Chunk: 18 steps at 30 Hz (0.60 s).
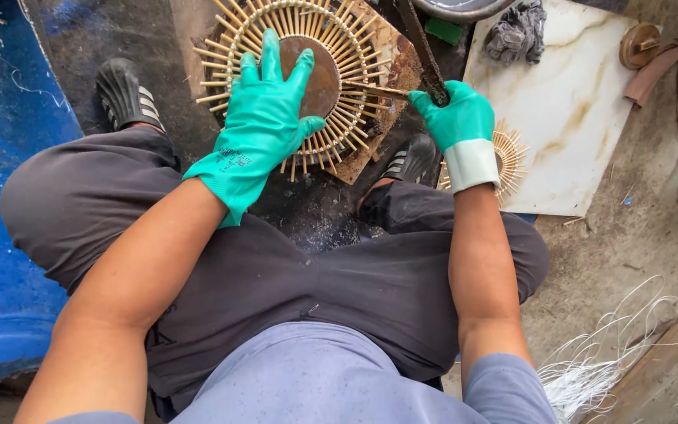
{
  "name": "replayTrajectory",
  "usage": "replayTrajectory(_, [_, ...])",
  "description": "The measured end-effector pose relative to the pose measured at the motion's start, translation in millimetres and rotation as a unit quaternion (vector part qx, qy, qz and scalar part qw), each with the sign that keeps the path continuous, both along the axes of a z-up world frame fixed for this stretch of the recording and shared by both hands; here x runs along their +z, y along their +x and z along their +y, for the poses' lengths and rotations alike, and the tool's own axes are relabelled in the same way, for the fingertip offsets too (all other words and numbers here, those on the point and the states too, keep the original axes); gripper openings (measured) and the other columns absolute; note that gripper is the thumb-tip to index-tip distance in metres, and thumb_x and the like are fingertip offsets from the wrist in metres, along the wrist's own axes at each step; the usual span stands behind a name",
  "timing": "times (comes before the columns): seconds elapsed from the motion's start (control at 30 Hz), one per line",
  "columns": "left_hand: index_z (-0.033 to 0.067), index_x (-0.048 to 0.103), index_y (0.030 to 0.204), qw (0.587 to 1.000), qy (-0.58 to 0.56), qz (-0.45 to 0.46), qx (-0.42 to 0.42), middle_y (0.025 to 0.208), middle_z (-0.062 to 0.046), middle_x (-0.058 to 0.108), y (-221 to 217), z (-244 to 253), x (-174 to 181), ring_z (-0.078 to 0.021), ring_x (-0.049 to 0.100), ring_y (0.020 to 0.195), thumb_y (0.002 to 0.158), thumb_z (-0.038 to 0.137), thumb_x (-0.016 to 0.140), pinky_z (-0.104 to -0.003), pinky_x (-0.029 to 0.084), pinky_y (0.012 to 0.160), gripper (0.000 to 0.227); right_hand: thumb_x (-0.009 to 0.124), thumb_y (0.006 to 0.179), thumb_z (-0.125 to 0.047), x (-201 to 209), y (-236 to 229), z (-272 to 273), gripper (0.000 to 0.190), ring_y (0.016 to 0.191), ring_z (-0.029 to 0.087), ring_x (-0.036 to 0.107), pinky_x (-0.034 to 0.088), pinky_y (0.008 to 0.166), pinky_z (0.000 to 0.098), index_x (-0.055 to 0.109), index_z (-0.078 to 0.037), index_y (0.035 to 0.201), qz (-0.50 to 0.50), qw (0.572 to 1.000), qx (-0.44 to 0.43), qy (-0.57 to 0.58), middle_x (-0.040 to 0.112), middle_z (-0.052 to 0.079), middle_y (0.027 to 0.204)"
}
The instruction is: Trimming and refining the spokes of a circular bamboo or rattan decorative frame using a large knife.
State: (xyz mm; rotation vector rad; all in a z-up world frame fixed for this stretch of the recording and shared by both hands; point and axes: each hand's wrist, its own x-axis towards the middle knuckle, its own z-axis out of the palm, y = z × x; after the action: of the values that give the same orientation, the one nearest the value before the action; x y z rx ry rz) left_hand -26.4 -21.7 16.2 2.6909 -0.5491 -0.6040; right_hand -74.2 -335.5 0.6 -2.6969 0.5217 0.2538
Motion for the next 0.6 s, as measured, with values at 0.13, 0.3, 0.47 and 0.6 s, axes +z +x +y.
replayTrajectory(0.13, [0.0226,0.035,0.162,1.0,-0.015,-0.005,0.001,0.165,-0.031,0.009,-0.6,2.4,-5.8,-0.0611,0.03,0.142,0.082,0.051,0.086,-0.07,0.039,0.107,0.099,0.086,0.083,-0.057,-0.1,0.6,1.2,0.048,0.075,0.032,0.071,0.055,0.068,0.0454,0.079,-0.013,0.102,0.012,1.0,-0.004,-0.016,0.076,0.012,0.085])
replayTrajectory(0.3, [0.0286,0.038,0.16,0.999,-0.038,-0.027,-0.02,0.165,-0.024,0.008,3.0,5.1,-21.4,-0.0604,0.024,0.144,0.076,0.044,0.089,-0.07,0.031,0.113,0.1,0.092,0.082,-0.05,-1.0,-4.0,-8.2,0.049,0.068,0.027,0.071,0.055,0.062,0.0415,0.079,-0.006,0.099,-0.016,0.998,0.05,0.016,0.076,0.013,0.081])
replayTrajectory(0.47, [0.0327,0.036,0.161,0.998,0.002,0.067,-0.005,0.173,-0.019,0.004,3.5,1.7,18.2,-0.0586,0.023,0.147,0.083,0.036,0.085,-0.068,0.041,0.107,0.092,0.088,0.087,-0.034,26.7,-1.7,-0.4,0.036,0.057,0.011,0.063,0.049,0.051,0.0285,0.075,-0.005,0.104,0.013,0.967,-0.114,0.226,0.071,0.004,0.073])
replayTrajectory(0.6, [0.0219,0.025,0.165,0.997,-0.025,0.058,0.046,0.168,-0.026,0.005,2.3,-2.2,9.8,-0.0603,0.024,0.144,0.078,0.051,0.087,-0.066,0.045,0.105,0.11,0.089,0.088,-0.034,12.7,-3.8,-6.8,0.038,0.058,0.01,0.064,0.05,0.053,0.0267,0.076,-0.003,0.105,-0.026,0.976,-0.077,0.202,0.073,0.004,0.076])
